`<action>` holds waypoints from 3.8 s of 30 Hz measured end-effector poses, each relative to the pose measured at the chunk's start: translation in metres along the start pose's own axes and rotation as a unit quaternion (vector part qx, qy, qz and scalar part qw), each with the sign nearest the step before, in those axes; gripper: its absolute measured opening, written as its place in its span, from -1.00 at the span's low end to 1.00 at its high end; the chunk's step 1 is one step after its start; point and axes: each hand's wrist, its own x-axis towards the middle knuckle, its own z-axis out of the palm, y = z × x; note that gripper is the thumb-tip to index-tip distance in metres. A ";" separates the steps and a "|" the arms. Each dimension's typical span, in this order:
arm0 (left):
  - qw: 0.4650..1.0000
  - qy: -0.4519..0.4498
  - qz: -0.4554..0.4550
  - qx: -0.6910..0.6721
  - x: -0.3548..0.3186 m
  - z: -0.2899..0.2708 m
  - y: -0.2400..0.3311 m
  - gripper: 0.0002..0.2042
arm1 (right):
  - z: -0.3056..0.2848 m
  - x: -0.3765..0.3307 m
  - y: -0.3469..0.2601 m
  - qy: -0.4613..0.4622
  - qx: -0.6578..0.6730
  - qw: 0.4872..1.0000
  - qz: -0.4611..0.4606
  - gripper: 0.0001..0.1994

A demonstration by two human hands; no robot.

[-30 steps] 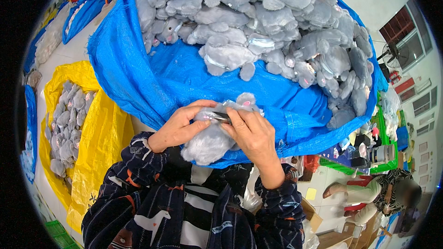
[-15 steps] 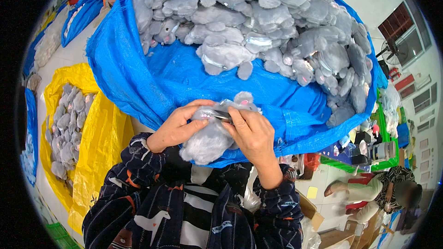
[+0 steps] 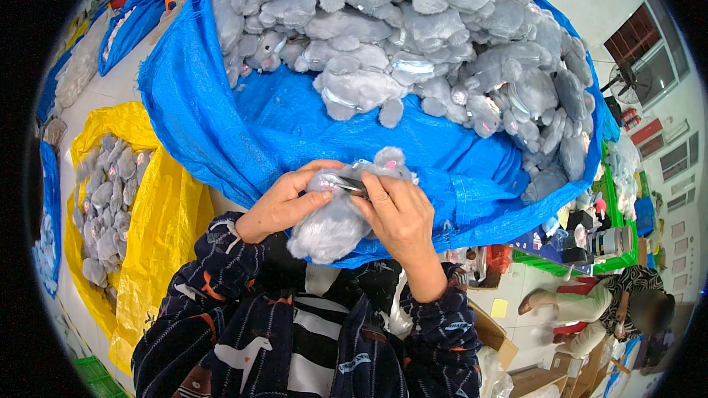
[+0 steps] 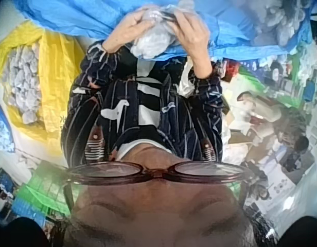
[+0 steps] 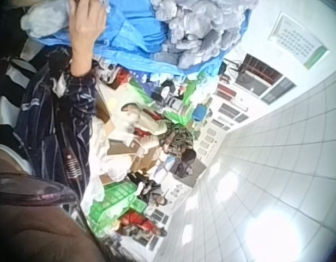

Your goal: The person uses shears to trim loose threads and excess fabric from small gray stuffed toys. They pick up each toy from a large blue bag, trim around the edges and face, then place the finished toy back into the bag. The process is repeated for multiple toys.

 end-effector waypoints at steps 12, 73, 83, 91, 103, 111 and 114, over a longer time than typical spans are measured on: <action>1.000 -0.003 0.010 0.026 -0.002 -0.002 -0.003 -0.75 | 0.008 0.005 -0.003 0.000 0.006 1.000 -0.010 -0.56; 0.983 0.177 0.003 -0.045 -0.015 0.024 -0.022 -0.77 | 0.028 0.020 -0.003 0.121 0.038 0.969 0.212 -0.89; 0.964 0.172 -0.063 -0.192 -0.014 0.031 -0.033 -0.74 | -0.013 0.014 -0.031 -0.006 0.369 0.839 0.400 -0.75; 0.967 0.172 -0.042 -0.185 -0.015 0.034 -0.036 -0.75 | 0.008 0.012 -0.042 -0.050 0.215 0.928 0.299 -0.78; 0.911 0.171 -0.107 -0.360 -0.017 0.042 -0.034 -0.73 | 0.018 -0.004 -0.038 -0.047 0.120 0.965 0.227 -0.82; 0.928 0.176 -0.089 -0.315 -0.017 0.043 -0.029 -0.72 | -0.001 0.003 -0.042 -0.041 0.325 0.830 0.452 -0.82; 0.935 0.178 -0.081 -0.296 -0.017 0.044 -0.029 -0.72 | 0.017 -0.003 -0.043 0.000 0.237 0.903 0.358 -0.84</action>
